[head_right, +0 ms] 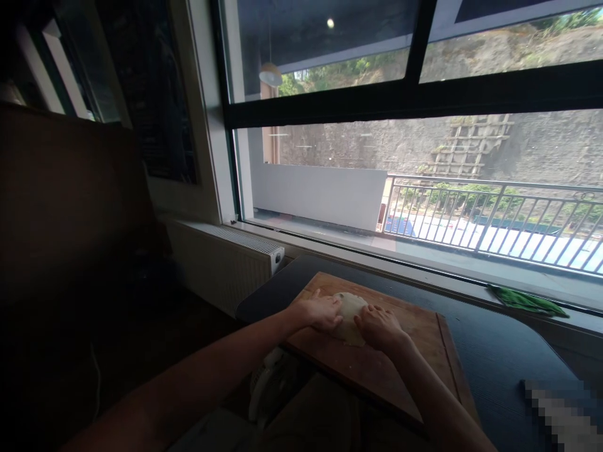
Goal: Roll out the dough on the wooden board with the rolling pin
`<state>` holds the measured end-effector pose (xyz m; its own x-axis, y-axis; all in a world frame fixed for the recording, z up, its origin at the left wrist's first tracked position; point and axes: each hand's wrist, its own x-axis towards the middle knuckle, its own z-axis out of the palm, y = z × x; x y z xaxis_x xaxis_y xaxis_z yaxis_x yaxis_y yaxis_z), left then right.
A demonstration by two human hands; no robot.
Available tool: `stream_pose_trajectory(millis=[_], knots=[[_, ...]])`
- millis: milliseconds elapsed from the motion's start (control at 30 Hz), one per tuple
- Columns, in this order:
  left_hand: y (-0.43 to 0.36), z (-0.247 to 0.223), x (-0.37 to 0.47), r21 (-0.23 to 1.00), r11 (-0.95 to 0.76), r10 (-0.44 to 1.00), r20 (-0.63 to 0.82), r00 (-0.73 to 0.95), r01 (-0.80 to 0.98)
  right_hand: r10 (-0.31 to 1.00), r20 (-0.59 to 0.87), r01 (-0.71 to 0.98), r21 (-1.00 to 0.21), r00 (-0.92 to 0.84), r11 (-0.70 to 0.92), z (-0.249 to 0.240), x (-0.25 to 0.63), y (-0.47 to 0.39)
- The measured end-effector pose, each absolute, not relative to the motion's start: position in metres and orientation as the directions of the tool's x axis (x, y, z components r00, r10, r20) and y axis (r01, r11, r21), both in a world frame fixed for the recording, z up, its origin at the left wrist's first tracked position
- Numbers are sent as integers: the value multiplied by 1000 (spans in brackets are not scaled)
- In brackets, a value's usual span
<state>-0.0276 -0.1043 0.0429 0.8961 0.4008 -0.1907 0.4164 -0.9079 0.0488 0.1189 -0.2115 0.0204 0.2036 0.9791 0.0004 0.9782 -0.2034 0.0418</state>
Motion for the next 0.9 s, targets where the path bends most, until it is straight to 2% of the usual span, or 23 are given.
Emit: stream_pose_trajectory(millis=[233, 533, 733, 900], knots=[[-89, 34, -5, 72, -889, 433, -185, 882, 451, 987, 51, 986, 64, 151, -154, 21, 101, -240], [-99, 31, -32, 67, -954, 285, -91, 954, 291, 979, 33, 980, 19, 199, -199, 21, 118, -199], [-96, 38, -12, 62, -921, 371, -150, 916, 384, 988, 32, 988, 16, 152, -153, 23, 118, -213], [-95, 36, 0, 46, -913, 397, -126, 909, 405, 989, 79, 992, 32, 122, -125, 22, 106, -244]])
